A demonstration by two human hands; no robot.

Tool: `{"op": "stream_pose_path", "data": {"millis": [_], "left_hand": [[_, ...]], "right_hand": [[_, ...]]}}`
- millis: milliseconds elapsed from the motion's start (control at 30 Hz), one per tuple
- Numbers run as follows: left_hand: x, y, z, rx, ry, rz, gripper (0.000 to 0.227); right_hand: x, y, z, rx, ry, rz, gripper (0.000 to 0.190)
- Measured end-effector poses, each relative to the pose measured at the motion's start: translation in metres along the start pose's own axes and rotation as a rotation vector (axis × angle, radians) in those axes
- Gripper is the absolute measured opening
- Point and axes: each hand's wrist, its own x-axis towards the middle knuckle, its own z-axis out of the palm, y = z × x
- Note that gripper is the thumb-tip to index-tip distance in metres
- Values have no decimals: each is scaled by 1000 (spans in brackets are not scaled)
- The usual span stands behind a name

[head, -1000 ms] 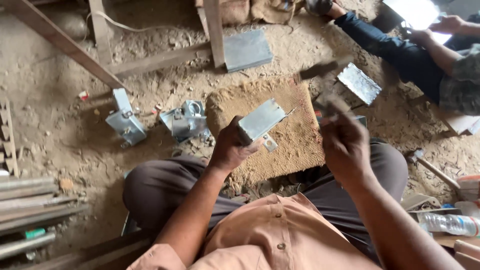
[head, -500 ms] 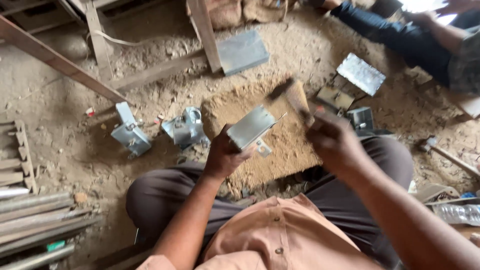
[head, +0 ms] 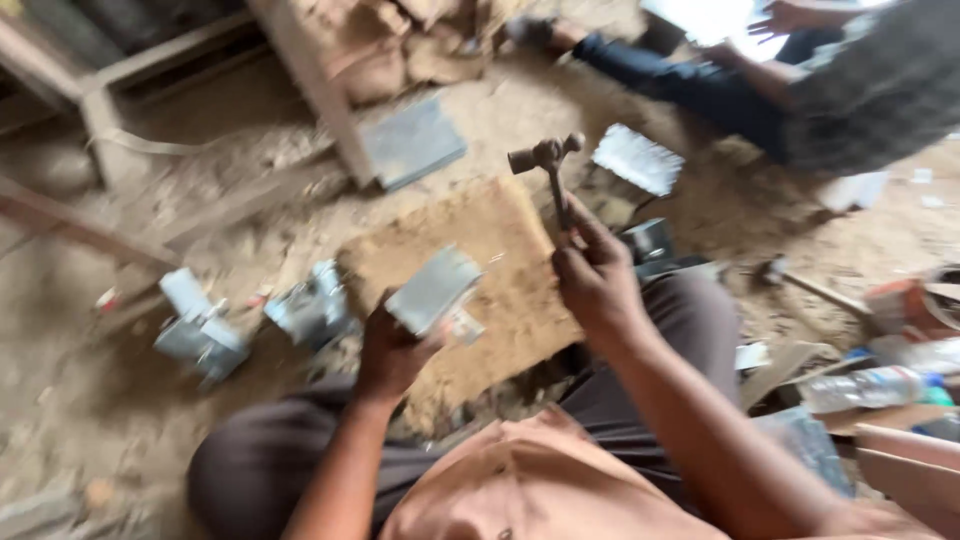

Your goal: The person sits on the ground and uses a hammer to shape and flatten the edges of small rectangular metal boxes. They repeatedly pick up a box, tap it on a cushioned block, inspect it, and place it aside, continuing with several units.

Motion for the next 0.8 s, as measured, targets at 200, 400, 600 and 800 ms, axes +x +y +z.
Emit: {"op": "stream_pose_path", "data": {"millis": [200,400,600,800], "left_hand": [[-2,13,-7,310,-27,338,48],[-2,4,-7,335,-10,334,45],[-8,5,-3,89,22,69,59],[-8,9,-1,-27,9,-14,57]], "right_hand": [[27,63,11,153,34,369,45],[34,159,24,11,-68,440,45],[28,153,22,-209,-149,340,61],[23,136,27,-356,-182,270,66]]}}
